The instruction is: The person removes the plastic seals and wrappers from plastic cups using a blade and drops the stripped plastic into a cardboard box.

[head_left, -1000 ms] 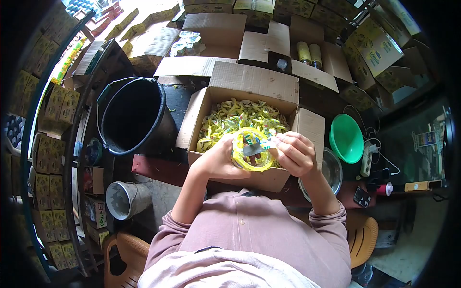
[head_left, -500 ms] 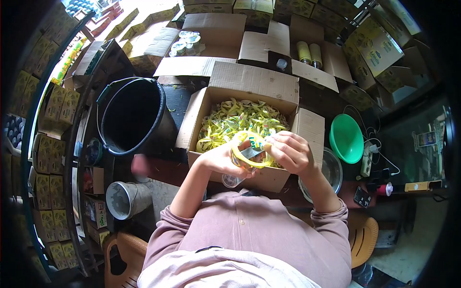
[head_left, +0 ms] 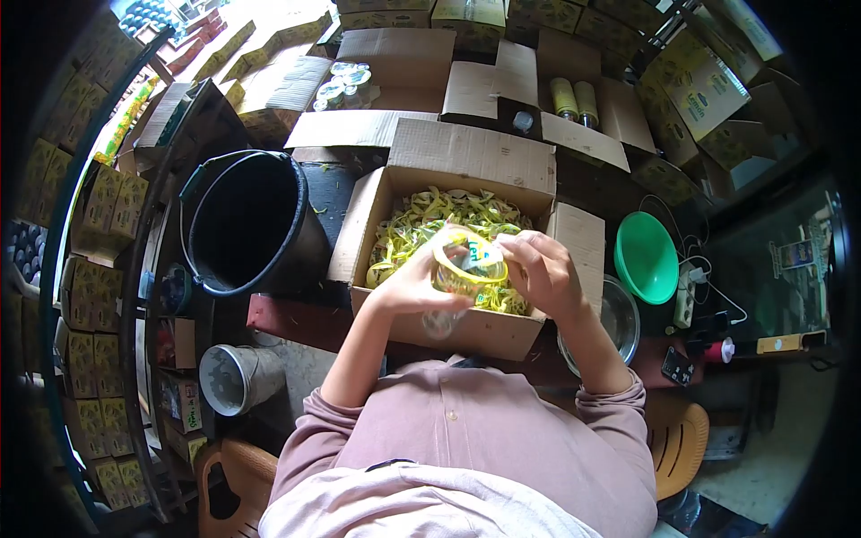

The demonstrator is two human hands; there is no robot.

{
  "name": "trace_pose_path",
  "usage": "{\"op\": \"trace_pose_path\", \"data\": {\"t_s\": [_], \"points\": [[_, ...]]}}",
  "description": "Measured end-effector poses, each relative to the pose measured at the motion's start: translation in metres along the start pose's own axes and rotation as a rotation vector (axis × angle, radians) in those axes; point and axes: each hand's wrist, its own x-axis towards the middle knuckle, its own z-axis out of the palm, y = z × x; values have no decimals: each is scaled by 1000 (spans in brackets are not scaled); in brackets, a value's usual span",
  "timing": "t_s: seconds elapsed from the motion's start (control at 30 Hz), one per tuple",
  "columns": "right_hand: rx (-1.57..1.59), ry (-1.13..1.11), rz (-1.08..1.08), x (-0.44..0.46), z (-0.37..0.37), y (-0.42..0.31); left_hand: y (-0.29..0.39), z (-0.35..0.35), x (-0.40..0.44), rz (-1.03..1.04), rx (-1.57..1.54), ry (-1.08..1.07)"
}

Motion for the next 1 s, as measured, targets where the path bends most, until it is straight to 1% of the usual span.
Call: {"op": "trace_pose_path", "data": {"t_s": [0.07,0.1,0.2,0.23,0.33,0.47,0.7,0.87,0.97,1.0], "points": [[-92,17,9,5,-3,0,7,5,1,211,315,179],[-88,-2,-1,3,-2,1,11,14,-1,250,385,265],[-105,16,-40,7,1,2,1,27,1,182,475,434],[-112,11,-40,7,1,1,-1,25,1,212,500,446],[-135,-14,-33,9,-3,0,-2,25,-3,165,499,520],[-153,-33,-34,10,-5,1,-4,21,-4,164,534,460],[-162,-65,-73,8,-4,-2,7,25,-2,152,474,361],[-133,-31,-91,6,-2,1,7,24,-2,149,425,311],[-126,-31,-100,4,0,3,7,20,-2,132,454,266],[-128,-34,-101,3,0,3,10,20,-2,118,398,238]]}}
